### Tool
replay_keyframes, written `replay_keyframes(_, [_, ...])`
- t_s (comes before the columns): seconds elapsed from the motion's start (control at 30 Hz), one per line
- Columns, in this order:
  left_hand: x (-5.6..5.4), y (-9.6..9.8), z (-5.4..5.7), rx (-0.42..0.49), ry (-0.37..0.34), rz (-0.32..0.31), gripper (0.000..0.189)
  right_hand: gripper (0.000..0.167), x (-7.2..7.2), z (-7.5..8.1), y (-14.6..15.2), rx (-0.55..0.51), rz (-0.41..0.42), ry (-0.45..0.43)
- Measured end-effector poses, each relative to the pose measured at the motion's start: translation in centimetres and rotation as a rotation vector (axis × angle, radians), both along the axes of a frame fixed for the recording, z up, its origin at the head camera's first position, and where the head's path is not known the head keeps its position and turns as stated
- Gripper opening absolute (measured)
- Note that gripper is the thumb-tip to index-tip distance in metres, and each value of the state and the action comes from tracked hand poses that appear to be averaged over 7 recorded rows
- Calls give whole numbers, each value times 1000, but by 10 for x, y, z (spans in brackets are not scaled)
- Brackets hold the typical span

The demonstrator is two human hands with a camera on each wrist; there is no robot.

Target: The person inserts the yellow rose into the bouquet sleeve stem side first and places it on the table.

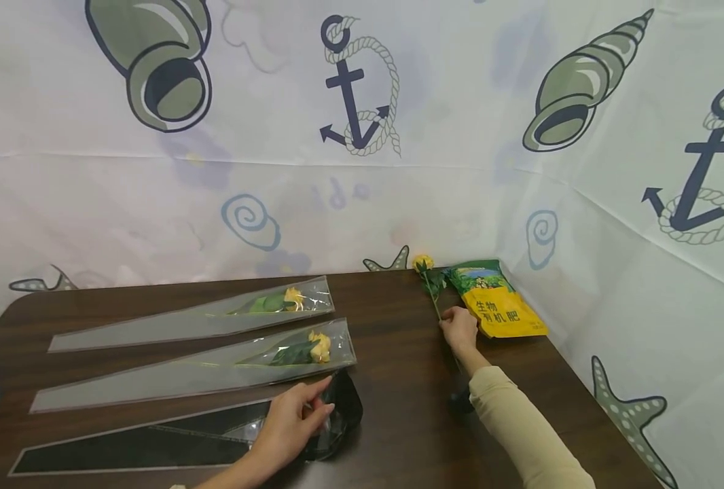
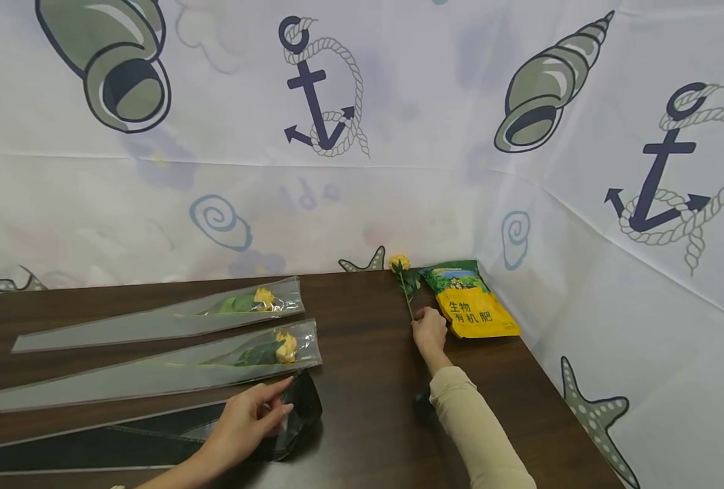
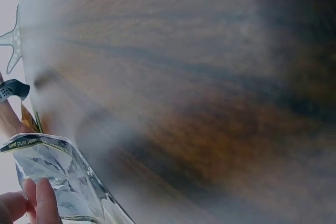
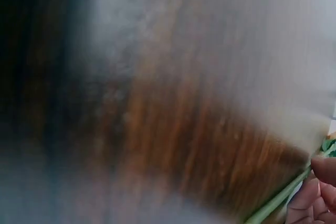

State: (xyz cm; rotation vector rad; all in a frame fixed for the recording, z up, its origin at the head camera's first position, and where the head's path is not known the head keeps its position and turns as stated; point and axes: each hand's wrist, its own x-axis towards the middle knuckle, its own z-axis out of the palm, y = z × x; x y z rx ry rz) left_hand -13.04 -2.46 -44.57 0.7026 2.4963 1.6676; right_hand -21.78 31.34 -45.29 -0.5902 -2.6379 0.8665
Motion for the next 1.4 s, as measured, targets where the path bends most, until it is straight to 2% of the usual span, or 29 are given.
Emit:
replay_keyframes(0.2, [3, -6, -2, 2, -15, 4, 40, 18, -4, -4, -10, -38, 21, -37])
replay_keyframes(0.3, [3, -7, -3, -3, -8, 9, 40, 20, -4, -3, -16, -126, 38, -63])
replay_keyframes(0.4, [2, -6, -3, -6, 5, 8, 40, 23, -3, -1, -24, -315, 57, -54])
replay_keyframes(0.57, [0, -2, -1, 9, 20, -13, 41, 26, 4, 11, -44, -768, 87, 63])
replay_keyframes(0.7, [-2, 2, 0, 18, 20, -27, 41, 14, 22, 26, -70, -1128, 106, 209])
replay_keyframes(0.8, [-2, 3, 1, 19, 27, -24, 40, 5, 38, 34, -89, -1271, 138, 287])
replay_keyframes(0.93, [-3, 3, 3, 1, 37, -15, 40, 9, 57, 38, -109, -1308, 175, 356])
replay_keyframes(1.07, [-4, 3, 4, -33, 65, -11, 40, 13, 71, 35, -122, -1229, 209, 409])
replay_keyframes(1.23, [-6, 3, 6, -53, 101, 0, 40, 16, 82, 28, -131, -1093, 264, 425])
replay_keyframes(1.4, [-7, 6, 9, -43, 103, 31, 38, 19, 87, 21, -137, -1057, 295, 435])
